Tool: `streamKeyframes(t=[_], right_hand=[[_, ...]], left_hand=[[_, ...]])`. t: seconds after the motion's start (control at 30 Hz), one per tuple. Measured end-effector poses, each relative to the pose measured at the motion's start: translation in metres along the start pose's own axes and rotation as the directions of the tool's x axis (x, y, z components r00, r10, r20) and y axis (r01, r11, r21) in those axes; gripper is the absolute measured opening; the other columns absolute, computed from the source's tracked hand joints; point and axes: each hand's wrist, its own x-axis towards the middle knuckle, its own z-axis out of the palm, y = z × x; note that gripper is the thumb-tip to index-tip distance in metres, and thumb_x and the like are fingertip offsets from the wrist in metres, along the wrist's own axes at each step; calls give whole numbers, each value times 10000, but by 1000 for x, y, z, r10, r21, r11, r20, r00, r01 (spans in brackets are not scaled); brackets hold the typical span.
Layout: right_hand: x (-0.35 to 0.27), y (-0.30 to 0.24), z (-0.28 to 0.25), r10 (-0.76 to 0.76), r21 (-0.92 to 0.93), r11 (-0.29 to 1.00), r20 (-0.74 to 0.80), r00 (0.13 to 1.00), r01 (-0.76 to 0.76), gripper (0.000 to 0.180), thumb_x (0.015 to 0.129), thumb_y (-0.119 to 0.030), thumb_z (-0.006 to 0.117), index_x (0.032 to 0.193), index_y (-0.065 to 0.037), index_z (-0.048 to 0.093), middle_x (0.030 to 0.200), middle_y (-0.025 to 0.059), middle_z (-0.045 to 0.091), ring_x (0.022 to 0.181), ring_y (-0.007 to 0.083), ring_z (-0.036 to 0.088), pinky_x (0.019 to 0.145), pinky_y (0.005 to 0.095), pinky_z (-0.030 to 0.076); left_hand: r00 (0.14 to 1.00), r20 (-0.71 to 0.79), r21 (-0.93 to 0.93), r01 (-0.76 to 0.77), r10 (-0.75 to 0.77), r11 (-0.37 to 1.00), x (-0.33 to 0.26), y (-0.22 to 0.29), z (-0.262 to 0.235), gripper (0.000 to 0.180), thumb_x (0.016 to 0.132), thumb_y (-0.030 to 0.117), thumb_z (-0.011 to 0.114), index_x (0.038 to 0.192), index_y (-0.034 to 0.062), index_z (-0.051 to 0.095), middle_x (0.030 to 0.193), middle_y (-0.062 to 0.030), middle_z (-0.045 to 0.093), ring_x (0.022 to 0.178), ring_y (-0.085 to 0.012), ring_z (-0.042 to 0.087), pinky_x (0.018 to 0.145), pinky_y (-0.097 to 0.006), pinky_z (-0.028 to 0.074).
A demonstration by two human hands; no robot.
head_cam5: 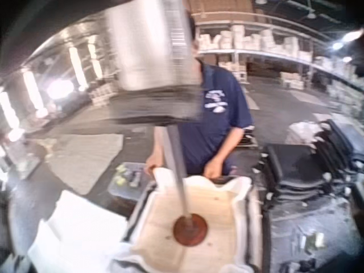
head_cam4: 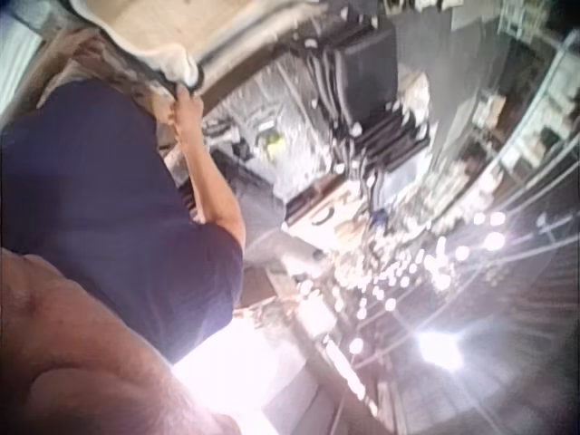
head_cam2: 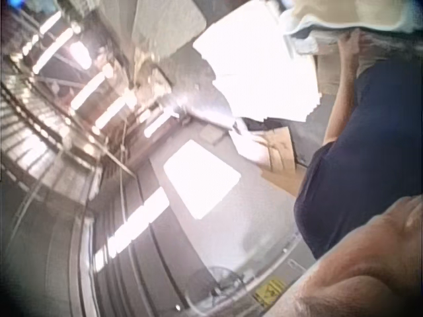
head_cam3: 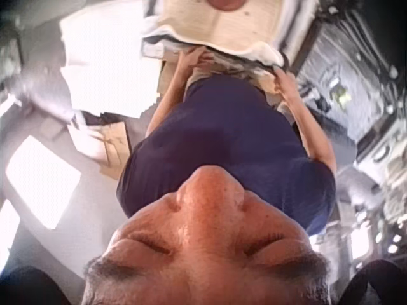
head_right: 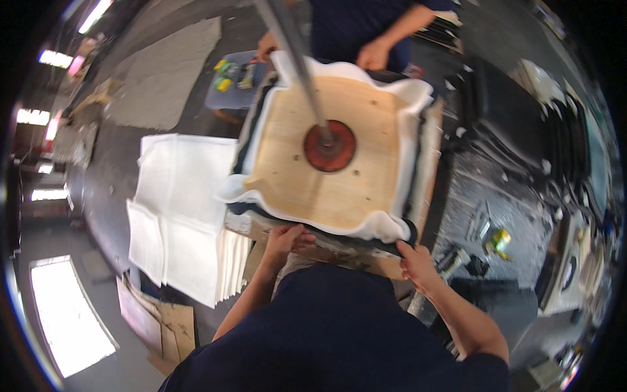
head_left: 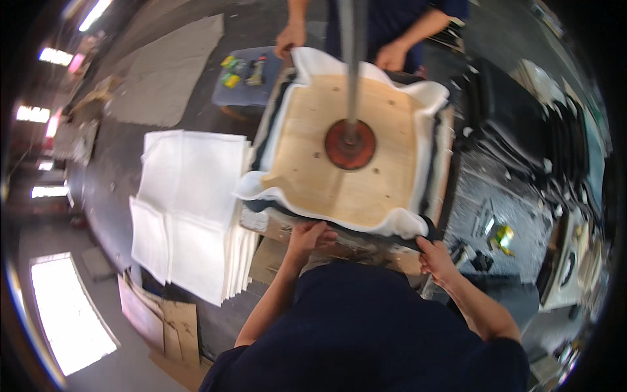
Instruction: The person assembles a chair by placing a white fabric cover over a wooden seat frame, then uses a pneumatic staple gun to secure the fabric to the underside of the frame. The person repeats the process with a second seat, aligning the fabric and stapling it in place.
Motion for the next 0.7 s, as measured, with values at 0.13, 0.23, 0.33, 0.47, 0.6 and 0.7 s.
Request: streamKeyframes(t=[0.13,0.23,0.33,0.47,0.6,0.7], right_hand=[[12,6,-1,-66,32,997,-56,996,68,423,1054,-381,729,772,-75,653,637,30,608,498,157,586,450,314,479],[16,20,2,-88,166,978,-212,973,124,391,1051,-430,752,873,-99,646,681,13,606,517,154,594,466,315,500],[1,36,20,-17,347,934,-187,982,82,479,1066,-548,698,943,-86,668,729,20,638,509,184,613,492,345,531],[-16,59,81,43,453,891,-25,999,-27,544,1089,-619,616,1082,-81,697,820,38,690,596,203,679,542,354,563],[-4,55,178,-50,470,881,189,981,-46,564,1111,-598,597,1169,-49,716,881,50,712,655,196,695,589,335,565],[14,40,232,-8,484,875,66,998,-25,617,1124,-606,567,1173,-8,717,877,61,721,681,183,690,589,319,542]], left_hand=[[991,-124,-125,29,-45,992,-15,5,-80,404,1070,394,691,1175,4,702,1035,-148,760,854,-269,786,664,-404,626],[911,-405,-310,-54,-80,949,-8,28,-124,425,1064,411,693,1272,45,637,1076,-121,696,803,-250,729,644,-418,608],[962,-258,-378,-21,-84,925,10,42,-165,381,1071,365,704,1312,84,615,1057,-82,670,769,-241,687,634,-406,589],[985,-60,-379,126,-161,917,40,59,-187,288,1083,338,684,1135,55,700,928,-84,703,721,-224,681,640,-393,582],[994,12,-134,108,-107,985,49,72,-196,405,1107,383,602,1006,9,721,779,-111,712,612,-226,655,612,-399,584],[987,65,224,129,-147,966,48,97,-190,498,1121,423,543,953,-13,713,714,-124,688,551,-236,635,558,-402,570]])
